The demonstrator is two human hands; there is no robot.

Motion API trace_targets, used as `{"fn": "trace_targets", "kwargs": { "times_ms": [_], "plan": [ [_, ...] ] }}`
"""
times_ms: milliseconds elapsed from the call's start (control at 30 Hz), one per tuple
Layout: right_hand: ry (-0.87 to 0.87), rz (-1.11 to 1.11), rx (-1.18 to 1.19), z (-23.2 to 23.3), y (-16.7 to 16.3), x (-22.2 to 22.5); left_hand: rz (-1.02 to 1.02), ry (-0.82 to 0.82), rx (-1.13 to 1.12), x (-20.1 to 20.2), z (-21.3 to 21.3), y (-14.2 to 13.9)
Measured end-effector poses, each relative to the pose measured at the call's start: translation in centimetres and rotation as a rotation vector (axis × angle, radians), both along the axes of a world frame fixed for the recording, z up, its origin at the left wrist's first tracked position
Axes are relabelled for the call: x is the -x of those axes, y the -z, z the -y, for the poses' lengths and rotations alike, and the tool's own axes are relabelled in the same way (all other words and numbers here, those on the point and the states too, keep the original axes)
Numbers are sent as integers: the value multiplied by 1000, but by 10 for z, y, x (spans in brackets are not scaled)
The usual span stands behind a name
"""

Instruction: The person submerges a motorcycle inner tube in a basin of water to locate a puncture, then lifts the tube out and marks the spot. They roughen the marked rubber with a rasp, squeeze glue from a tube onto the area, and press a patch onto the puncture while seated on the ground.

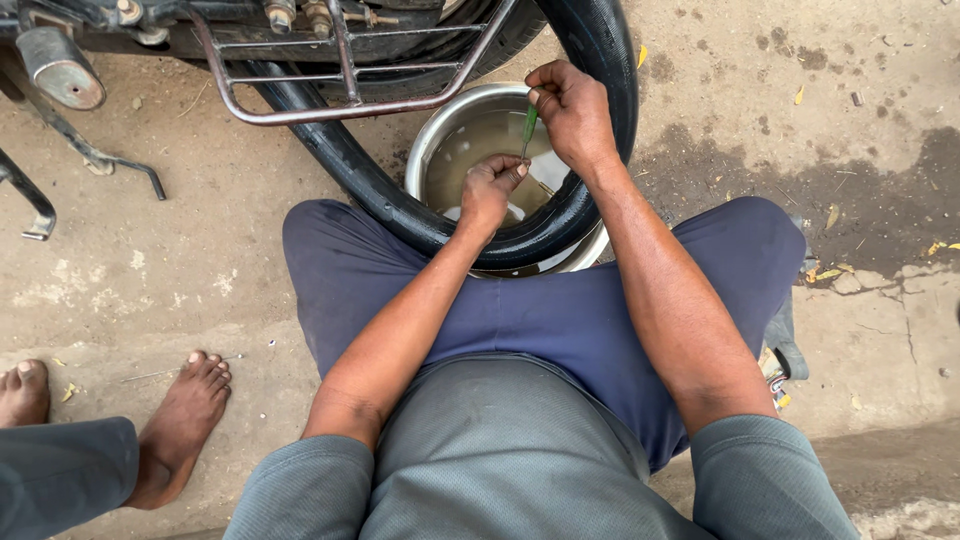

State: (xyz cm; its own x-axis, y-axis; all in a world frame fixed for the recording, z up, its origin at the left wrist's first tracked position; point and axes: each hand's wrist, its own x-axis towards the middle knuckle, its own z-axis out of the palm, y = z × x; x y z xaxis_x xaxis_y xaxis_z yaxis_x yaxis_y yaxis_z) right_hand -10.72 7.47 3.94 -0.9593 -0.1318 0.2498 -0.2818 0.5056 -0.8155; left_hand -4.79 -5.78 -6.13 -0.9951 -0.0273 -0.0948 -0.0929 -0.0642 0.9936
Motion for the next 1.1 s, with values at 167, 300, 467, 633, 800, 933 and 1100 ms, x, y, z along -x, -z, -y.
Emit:
{"fn": "trace_targets", "kwargs": {
  "times_ms": [167, 300, 467, 633, 800, 933, 1100],
  "plan": [
    [-21, 32, -44, -1, 2, 0, -2, 3, 196, -2, 3, -4],
    [-44, -29, -105, -3, 2, -1, -117, 34, 288, -3, 5, -6],
    [-45, -63, -184, -2, -3, -6, -200, 3, 500, -8, 5, -10],
    [-37, 32, -407, 0, -9, -10, -218, 48, 680, 1, 17, -9],
    [90, -87, -356, -12, -10, -3, -21, 144, 1167, 23, 51, 2],
    [297, -207, -276, -36, -13, 12, 8, 263, 1470, 30, 67, 0],
    [324, -238, -157, -59, -14, 26, -55, 278, 1582, 25, 67, -11]
  ]
}}
